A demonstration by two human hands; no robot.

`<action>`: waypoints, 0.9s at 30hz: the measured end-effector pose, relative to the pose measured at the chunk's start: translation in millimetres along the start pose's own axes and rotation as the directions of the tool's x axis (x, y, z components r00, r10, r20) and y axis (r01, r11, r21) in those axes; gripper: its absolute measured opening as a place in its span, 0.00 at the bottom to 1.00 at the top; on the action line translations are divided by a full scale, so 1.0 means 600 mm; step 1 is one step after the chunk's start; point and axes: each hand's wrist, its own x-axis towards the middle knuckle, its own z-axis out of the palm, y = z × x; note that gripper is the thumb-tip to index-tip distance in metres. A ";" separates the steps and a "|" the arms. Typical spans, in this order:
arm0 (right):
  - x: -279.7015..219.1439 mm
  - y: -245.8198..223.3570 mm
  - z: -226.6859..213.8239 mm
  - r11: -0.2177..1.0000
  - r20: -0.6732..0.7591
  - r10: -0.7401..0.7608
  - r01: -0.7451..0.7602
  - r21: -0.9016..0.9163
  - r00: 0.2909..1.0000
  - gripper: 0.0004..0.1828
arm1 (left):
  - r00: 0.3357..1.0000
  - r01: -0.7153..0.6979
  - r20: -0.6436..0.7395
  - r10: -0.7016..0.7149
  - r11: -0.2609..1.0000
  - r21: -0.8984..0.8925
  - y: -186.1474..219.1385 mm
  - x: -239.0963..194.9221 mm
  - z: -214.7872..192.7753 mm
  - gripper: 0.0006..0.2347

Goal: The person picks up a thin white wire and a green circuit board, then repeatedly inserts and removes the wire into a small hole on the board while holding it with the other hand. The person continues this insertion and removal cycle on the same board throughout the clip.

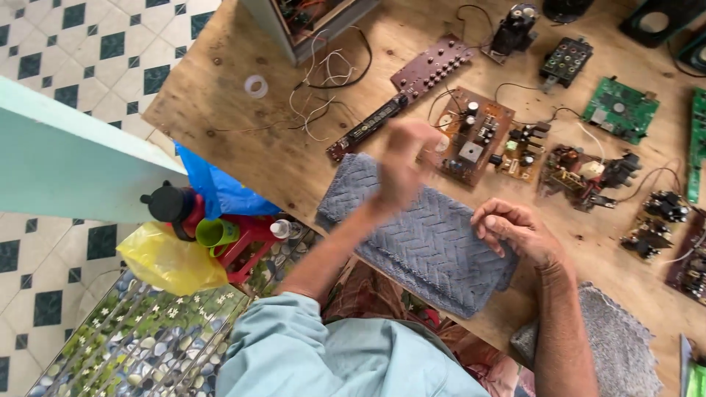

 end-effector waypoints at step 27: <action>0.008 0.018 -0.008 0.998 -0.016 -0.051 0.052 0.039 0.999 0.13 | 0.814 0.443 -0.060 -0.578 0.550 0.708 -0.208 0.020 -0.277 0.04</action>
